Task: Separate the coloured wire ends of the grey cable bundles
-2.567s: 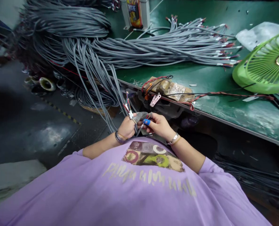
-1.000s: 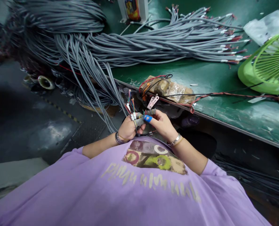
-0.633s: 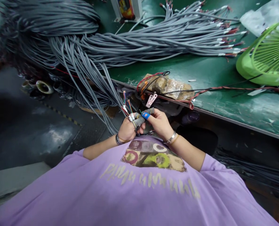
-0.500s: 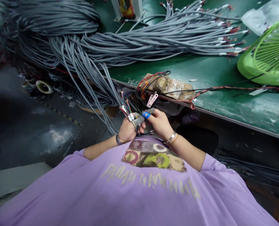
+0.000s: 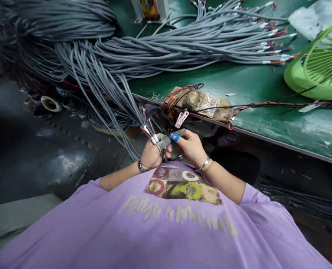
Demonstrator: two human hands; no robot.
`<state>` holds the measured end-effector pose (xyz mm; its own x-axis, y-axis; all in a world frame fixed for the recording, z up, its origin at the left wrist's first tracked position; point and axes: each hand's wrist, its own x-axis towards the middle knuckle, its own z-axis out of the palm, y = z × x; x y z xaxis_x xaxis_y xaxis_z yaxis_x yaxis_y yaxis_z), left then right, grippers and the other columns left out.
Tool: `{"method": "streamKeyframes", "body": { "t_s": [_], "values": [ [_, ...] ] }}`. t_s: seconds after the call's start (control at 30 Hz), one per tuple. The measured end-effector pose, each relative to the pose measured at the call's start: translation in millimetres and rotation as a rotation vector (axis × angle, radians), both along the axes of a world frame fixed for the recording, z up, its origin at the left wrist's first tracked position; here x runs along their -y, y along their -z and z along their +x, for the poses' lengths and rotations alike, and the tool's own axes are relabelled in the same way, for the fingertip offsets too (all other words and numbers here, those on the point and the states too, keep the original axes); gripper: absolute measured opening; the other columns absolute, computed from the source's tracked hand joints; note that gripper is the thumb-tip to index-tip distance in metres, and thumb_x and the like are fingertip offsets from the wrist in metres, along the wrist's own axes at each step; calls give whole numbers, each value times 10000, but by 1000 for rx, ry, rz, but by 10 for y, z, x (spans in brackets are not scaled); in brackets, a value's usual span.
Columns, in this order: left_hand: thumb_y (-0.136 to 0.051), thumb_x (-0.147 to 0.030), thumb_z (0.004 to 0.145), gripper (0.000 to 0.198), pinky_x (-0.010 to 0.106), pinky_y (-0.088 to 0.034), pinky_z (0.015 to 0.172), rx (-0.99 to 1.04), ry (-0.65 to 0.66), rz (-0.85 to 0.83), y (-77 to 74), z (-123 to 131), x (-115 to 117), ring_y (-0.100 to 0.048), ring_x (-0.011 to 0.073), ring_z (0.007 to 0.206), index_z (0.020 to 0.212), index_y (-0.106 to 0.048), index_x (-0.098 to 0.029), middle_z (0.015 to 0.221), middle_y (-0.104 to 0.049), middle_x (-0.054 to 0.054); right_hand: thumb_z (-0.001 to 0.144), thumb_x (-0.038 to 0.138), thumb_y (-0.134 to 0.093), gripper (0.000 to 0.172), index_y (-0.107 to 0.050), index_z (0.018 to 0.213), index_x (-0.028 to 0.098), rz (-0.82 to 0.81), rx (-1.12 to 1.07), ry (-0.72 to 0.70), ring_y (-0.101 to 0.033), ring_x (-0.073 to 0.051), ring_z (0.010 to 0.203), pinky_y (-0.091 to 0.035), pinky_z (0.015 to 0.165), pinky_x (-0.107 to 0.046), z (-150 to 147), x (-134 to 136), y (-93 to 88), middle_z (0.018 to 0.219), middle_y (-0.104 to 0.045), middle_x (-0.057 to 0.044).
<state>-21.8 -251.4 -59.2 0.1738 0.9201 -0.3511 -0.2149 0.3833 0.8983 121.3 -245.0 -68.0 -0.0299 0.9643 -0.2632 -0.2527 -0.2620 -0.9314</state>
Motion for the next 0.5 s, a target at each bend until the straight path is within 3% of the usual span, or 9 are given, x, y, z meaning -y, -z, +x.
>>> {"method": "streamKeyframes", "body": {
  "t_s": [0.33, 0.5],
  "values": [
    [-805, -504, 671, 435, 188, -341, 368, 19, -22, -21, -19, 15, -17, -480, 63, 358, 695, -503, -192, 513, -576, -53, 565, 506, -917, 453, -631, 695, 179, -20, -96, 22, -390, -62, 499, -338, 499, -229, 36, 51, 13, 540, -508, 66],
    [-807, -453, 670, 409, 181, -321, 345, 91, 44, -22, -63, -21, -79, -432, 53, 334, 681, -494, -190, 482, -547, -61, 664, 718, -777, 556, -590, 696, 196, -85, -264, 100, -416, -71, 475, -408, 492, -239, 176, -37, 56, 573, -533, 37]
  ]
}}
